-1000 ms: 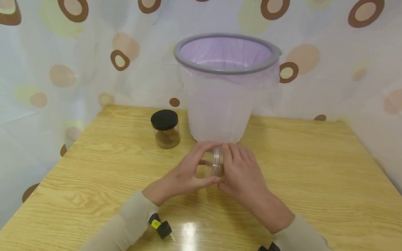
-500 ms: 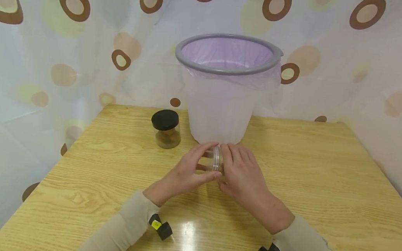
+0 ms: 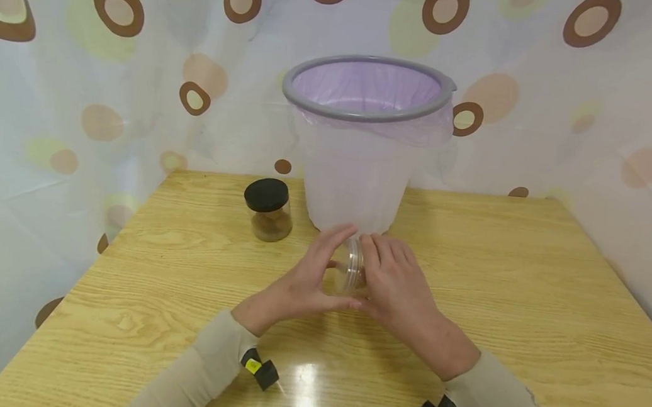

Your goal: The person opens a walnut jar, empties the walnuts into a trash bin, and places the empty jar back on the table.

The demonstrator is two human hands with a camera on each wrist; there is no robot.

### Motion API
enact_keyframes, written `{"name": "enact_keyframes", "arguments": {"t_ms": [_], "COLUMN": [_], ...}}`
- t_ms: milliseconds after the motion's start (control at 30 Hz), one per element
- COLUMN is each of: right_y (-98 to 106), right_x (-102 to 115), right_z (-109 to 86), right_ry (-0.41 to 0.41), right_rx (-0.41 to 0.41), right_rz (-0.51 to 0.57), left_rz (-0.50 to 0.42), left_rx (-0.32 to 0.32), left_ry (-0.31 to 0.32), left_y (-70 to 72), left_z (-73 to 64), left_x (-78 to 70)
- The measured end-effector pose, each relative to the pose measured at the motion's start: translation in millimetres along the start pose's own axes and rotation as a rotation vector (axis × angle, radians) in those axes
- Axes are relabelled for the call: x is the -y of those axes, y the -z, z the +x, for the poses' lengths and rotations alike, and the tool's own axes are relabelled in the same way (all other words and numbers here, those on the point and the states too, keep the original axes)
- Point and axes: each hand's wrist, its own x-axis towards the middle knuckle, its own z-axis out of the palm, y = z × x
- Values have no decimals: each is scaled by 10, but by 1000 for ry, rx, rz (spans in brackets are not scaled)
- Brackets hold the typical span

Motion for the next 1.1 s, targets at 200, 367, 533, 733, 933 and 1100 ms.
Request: {"name": "enact_keyframes", "arguments": {"t_ms": [200,367,533,733,933,1100], "right_y": [-3,-15,-31,-27,-35,-52], "right_x": [-5,-8,-2,16,29,44], "right_z": [-8,-11,1,10,28,18], "right_ry": [-3,8,14,28,42,40], "right_rx": [-9,-4,-9,1,-3,10], "right_rz": [10,14,30,17,13,7], "left_rz": [46,-12,-77,-140,-130,-211], "left_rx": [-12,-2,17,37,65,100], "left_ry": [-167,-149,-56,128,348,533], "left_y": [3,30,58,71,104,100], "left_z": [-30,-42,-53,-70,-37,-22], "left_x": [56,70,71,42,-11,-42]}}
